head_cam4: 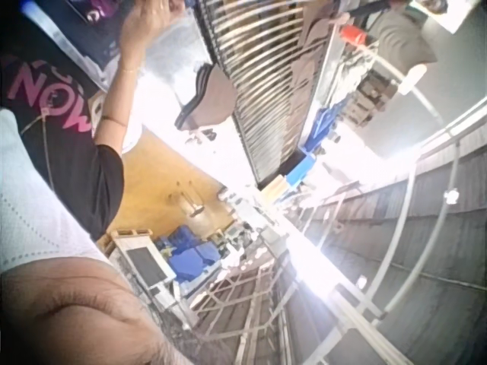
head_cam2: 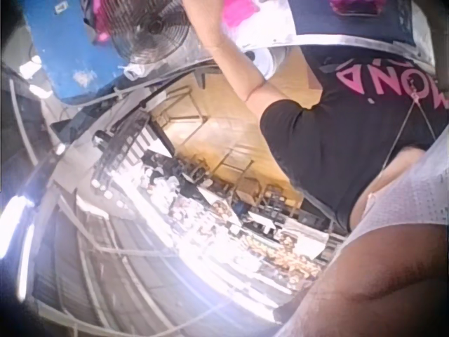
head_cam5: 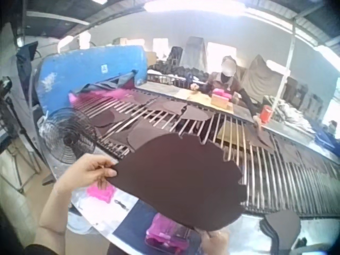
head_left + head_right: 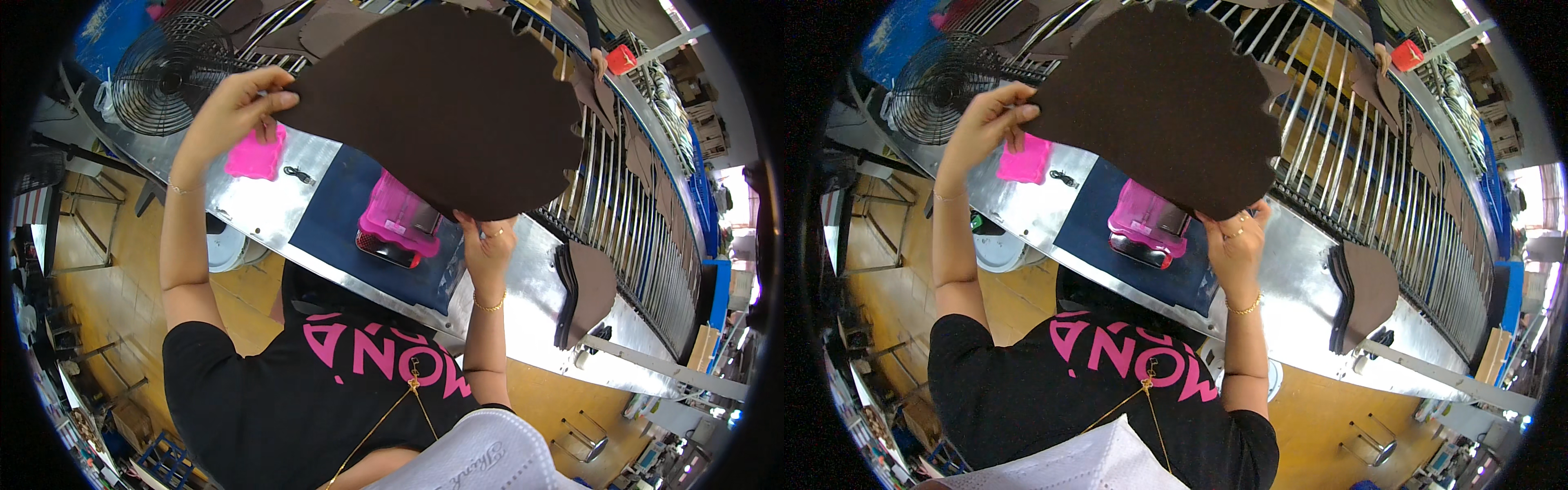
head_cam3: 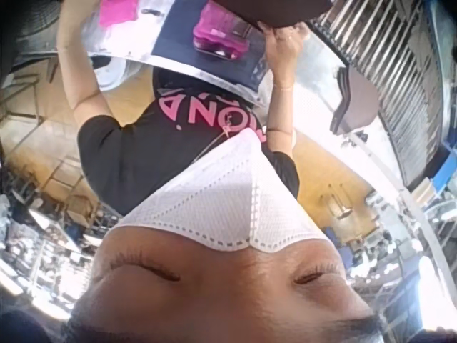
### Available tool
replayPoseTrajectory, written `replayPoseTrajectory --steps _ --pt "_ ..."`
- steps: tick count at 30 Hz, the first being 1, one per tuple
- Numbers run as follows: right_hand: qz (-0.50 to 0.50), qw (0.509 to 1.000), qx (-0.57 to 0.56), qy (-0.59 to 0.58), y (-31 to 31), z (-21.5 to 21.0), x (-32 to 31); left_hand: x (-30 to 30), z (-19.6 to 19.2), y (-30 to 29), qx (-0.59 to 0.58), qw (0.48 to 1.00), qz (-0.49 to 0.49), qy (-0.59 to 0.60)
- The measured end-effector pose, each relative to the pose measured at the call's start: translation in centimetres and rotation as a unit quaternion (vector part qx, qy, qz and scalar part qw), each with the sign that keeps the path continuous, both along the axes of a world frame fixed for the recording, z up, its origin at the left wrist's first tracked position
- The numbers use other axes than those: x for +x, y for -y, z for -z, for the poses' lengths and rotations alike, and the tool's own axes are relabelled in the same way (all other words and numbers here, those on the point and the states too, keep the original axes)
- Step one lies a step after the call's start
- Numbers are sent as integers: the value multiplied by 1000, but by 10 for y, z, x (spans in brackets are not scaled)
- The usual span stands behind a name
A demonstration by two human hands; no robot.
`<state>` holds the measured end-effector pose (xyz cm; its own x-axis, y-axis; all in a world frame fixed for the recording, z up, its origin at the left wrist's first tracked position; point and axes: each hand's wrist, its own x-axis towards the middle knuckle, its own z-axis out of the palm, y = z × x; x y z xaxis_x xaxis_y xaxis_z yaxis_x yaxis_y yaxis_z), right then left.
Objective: The person repeatedly picks up brown, cut material pieces from a stack on a table and places them onto a metal roller conveyor. The person handles the pieces one at a time, moving them from the table to the conveyor.
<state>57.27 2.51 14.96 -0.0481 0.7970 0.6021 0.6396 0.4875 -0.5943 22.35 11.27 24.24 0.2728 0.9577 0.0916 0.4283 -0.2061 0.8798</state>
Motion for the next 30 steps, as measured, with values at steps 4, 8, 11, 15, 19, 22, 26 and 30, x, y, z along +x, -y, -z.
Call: replayPoseTrajectory --steps 4,8,11,15,19,22,26,30 --pt "58 996 -21 57 25 17 36 41 19 4 -91 993 53 -58" --pt "121 988 -92 13 63 47 67 82 30 -1 8 981 147 -127" --pt "180 979 -98 -10 92 64 91 109 39 -6 220 932 225 -178" --pt "245 956 -153 -45 127 54 133 146 41 1 268 903 276 -192" --pt "238 936 -71 -250 154 23 155 181 49 6 292 877 353 -145" --pt "244 934 -58 -256 166 9 186 208 57 7 295 872 369 -125" --pt "259 880 -78 -391 121 2 211 202 33 -2 275 931 239 -17" --pt "248 857 -120 -436 48 8 236 175 22 -5 252 955 153 -23"
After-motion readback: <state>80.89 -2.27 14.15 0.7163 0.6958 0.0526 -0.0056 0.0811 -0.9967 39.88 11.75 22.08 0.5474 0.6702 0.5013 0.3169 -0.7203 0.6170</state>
